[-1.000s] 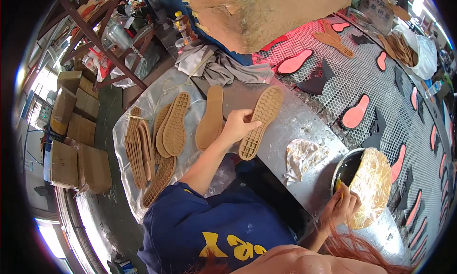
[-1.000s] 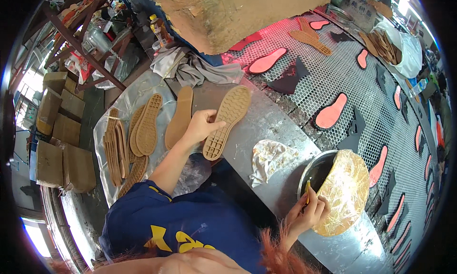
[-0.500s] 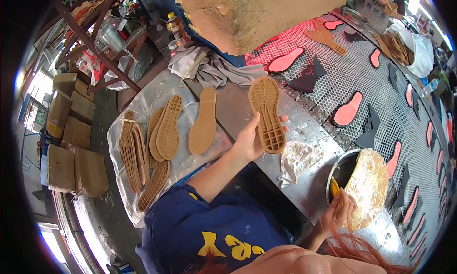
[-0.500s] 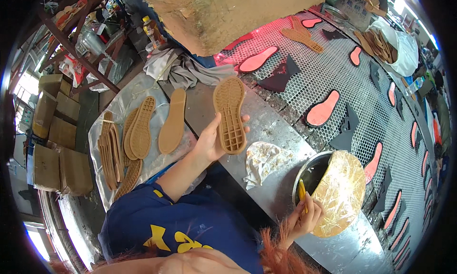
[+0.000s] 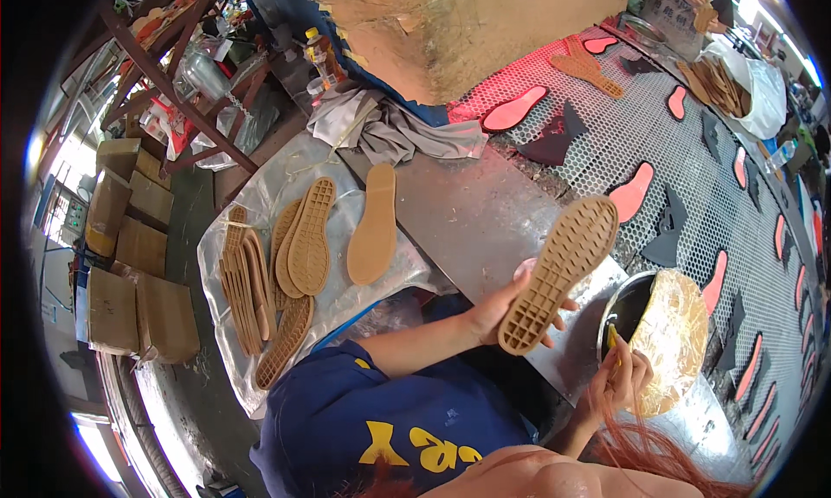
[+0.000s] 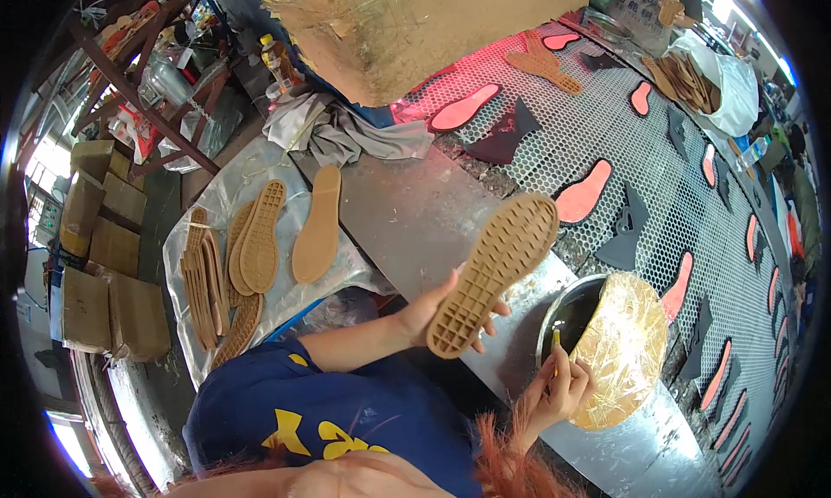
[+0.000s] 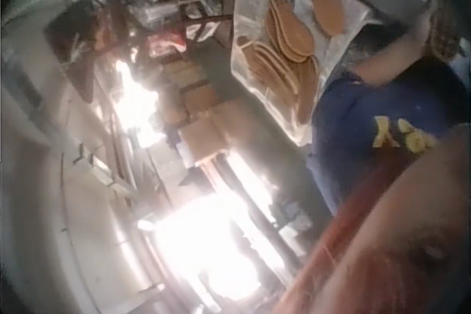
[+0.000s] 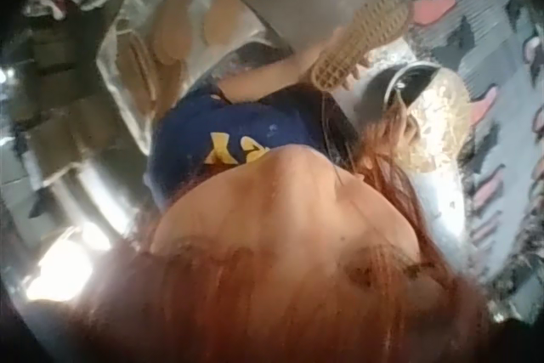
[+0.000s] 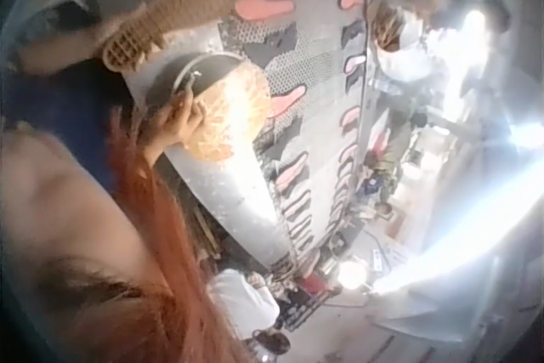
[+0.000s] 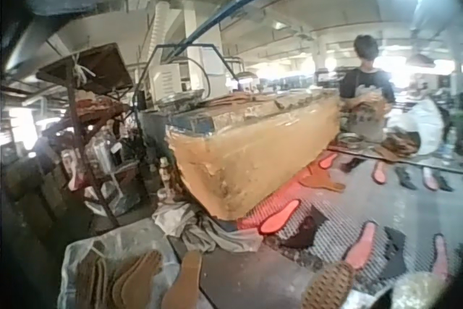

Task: The person applies a dark liquid adhesive to the bottom of shoe soles using a yellow brush. They pick up a sole from a stack, coat the textured surface thoroughly, and place it on a metal mesh conveyor belt. The process is repeated for multiple soles throughout the video.

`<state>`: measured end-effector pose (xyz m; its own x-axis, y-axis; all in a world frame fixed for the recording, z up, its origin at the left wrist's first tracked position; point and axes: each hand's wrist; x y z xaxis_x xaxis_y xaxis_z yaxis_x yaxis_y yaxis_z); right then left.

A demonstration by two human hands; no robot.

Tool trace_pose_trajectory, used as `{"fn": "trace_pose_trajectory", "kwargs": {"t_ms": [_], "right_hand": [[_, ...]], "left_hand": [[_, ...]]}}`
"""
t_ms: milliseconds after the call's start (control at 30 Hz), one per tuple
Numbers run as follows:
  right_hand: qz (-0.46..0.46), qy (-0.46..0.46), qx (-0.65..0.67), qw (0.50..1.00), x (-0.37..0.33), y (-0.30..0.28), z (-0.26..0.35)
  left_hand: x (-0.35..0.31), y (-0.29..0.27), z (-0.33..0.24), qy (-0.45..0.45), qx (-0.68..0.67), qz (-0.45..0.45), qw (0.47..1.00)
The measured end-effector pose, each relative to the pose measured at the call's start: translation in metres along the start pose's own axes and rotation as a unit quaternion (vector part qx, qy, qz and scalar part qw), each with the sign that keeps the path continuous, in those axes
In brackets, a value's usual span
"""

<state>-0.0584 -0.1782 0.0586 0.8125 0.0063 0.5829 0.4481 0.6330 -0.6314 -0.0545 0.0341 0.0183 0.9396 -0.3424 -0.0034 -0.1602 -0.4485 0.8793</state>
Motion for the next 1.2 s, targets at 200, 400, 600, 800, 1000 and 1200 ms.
{"fn": "trace_pose_trajectory", "kwargs": {"t_ms": [200,400,600,800,1000,1200], "right_hand": [[-0.015,0.0,0.009,1.0,-0.005,-0.003,-0.006],[-0.002,-0.002,0.026,1.0,-0.004,-0.003,-0.012],[-0.009,0.009,0.035,0.999,-0.009,-0.005,-0.022],[0.009,0.012,0.027,1.0,-0.007,-0.009,-0.021],[0.008,0.014,0.022,1.0,-0.008,-0.009,-0.027],[0.018,0.017,0.014,1.0,-0.011,-0.009,-0.035]], "left_hand": [[0.008,-0.022,0.024,-0.064,-0.077,0.05,0.994],[0.004,-0.026,0.021,-0.015,-0.114,0.053,0.992],[0.017,-0.022,0.018,0.016,-0.058,0.095,0.994],[0.018,-0.019,0.025,-0.021,-0.044,0.074,0.996],[0.023,-0.016,0.029,-0.025,-0.042,0.043,0.998],[0.024,-0.011,0.029,-0.01,-0.058,0.028,0.998]]}}
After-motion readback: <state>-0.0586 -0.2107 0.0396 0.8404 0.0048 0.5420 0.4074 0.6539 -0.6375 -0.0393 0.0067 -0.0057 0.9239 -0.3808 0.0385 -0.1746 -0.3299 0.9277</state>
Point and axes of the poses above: each hand's wrist, its own x-axis towards the middle knuckle, its own y-axis out of the palm, z = x × y, and after that the axes turned 2 degrees about x, right-handed
